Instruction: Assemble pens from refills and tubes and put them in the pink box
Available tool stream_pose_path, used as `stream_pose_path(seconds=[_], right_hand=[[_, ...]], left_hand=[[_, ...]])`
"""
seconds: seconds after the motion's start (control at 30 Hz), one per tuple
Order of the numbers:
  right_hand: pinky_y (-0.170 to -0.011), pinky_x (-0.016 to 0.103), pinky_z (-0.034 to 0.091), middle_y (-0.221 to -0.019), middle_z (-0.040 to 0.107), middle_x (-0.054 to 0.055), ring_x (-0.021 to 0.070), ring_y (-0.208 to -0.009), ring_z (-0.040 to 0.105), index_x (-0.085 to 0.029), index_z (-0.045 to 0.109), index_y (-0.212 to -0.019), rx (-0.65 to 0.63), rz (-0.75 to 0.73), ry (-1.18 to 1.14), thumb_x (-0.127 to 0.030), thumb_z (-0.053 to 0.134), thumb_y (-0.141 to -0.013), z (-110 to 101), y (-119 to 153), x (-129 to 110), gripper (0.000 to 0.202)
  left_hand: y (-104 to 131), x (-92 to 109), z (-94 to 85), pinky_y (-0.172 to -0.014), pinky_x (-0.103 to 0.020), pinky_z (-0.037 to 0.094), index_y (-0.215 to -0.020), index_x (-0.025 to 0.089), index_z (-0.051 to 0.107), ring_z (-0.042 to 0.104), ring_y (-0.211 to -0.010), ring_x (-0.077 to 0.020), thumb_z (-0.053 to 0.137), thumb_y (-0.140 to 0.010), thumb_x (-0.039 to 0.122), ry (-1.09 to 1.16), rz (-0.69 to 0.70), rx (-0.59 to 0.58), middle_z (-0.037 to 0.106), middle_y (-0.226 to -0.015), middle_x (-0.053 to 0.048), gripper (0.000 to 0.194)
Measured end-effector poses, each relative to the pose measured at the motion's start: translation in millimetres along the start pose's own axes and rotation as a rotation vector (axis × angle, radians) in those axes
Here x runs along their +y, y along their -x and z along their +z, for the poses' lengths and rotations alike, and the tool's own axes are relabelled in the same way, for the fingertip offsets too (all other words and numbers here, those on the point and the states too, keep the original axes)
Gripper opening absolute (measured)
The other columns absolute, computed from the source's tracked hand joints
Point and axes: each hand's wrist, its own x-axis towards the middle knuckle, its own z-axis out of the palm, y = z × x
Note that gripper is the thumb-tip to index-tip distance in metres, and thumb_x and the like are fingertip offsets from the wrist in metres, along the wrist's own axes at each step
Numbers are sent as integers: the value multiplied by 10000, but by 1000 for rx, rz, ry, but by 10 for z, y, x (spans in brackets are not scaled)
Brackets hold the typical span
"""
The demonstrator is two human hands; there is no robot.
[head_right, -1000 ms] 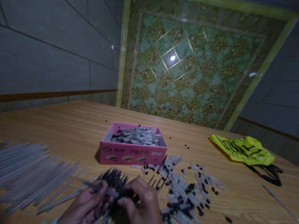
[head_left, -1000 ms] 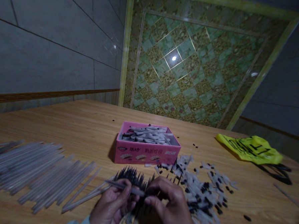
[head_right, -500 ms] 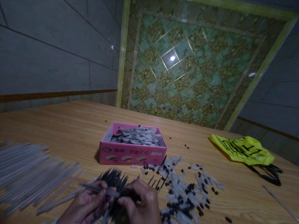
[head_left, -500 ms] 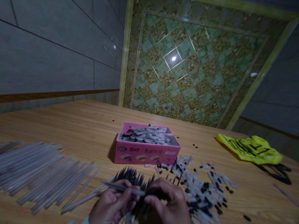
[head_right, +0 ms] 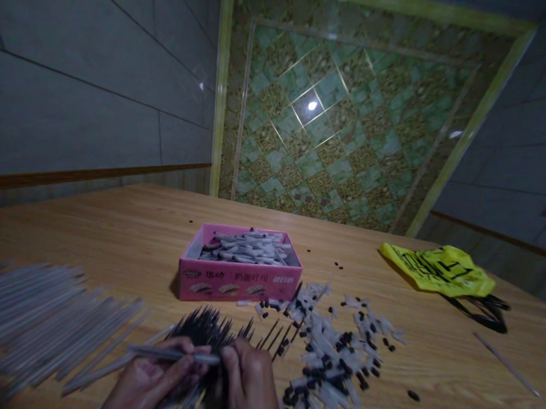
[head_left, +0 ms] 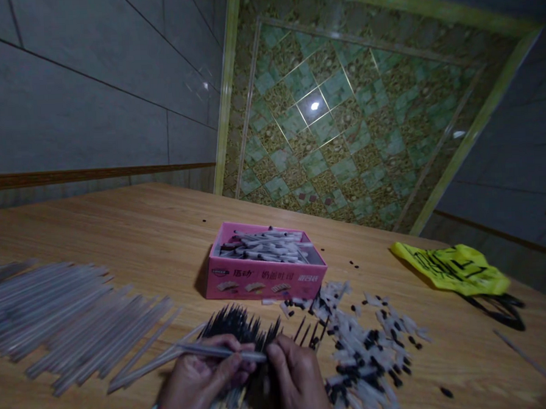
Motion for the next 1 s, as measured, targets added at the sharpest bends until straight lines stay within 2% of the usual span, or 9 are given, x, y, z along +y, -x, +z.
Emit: stream_pose_path(seconds=[0.17,0.33,0.4,0.53,0.6,0.7,0.77,0.87,1.0], right_hand=[[-507,221,308,-562,418,-22,120,-553,410,-181,424,-610,-88,29,16,-481,309,-894,-99,-29,-54,429],[-629,238,354,-758,544,25,165,-712,496,-155,533,-882,-86,-130,178,-365,513,-810,-195,-54,-125,223],[-631,239,346,-743,539,28,164,-707,496,-153,536,-827,-74,-155,242,-342,472,-837,-200,-50,-123,200],[-519,218,291,-573,402,-23,118,-561,410,-176,426,-590,-138,-84,196,-415,329,-902,-199,-52,-95,405],[-501,212,282,-570,401,-29,114,-555,405,-178,433,-610,-152,-47,145,-447,360,-890,-208,-61,-93,396],[-546,212,312,-638,480,-16,129,-620,456,-170,488,-707,-127,-91,145,-415,509,-825,-216,-75,-108,272],[-543,214,308,-619,464,-17,128,-611,451,-171,475,-662,-117,-107,176,-405,489,-835,-211,-78,-112,292],[-485,213,278,-536,385,-28,111,-530,405,-175,428,-561,-144,-37,180,-456,335,-892,-203,-72,-96,444],[-498,206,314,-587,466,-21,122,-565,426,-179,511,-679,-70,-123,190,-508,486,-812,-206,-55,-56,356]], left_hand=[[-9,18,-1,-597,-225,535,-694,151,634,676,-621,-163,800,-538,242,31,-40,13,746,-691,-49,246],[-77,37,-63,-618,-224,536,-716,145,629,676,-637,-158,808,-526,231,79,-88,43,745,-699,-51,274],[-71,32,-57,-625,-226,537,-711,142,633,677,-645,-160,804,-534,227,81,-87,31,745,-700,-55,260],[-30,16,-12,-583,-222,536,-686,144,633,674,-604,-159,792,-554,234,57,-61,2,745,-680,-55,225],[-20,18,4,-574,-213,533,-689,142,633,672,-599,-154,789,-560,239,49,-44,8,745,-679,-56,225],[-30,20,6,-593,-208,532,-704,140,627,674,-617,-149,796,-550,226,48,-67,17,746,-679,-53,244],[-38,12,1,-601,-213,533,-718,142,621,677,-624,-152,791,-560,232,52,-67,22,747,-687,-54,248],[-34,2,-7,-594,-221,536,-725,143,615,677,-617,-159,784,-570,257,50,-38,18,750,-701,-63,256],[-24,28,-21,-616,-222,532,-730,146,612,677,-643,-158,781,-576,247,38,-74,13,750,-706,-52,249]])
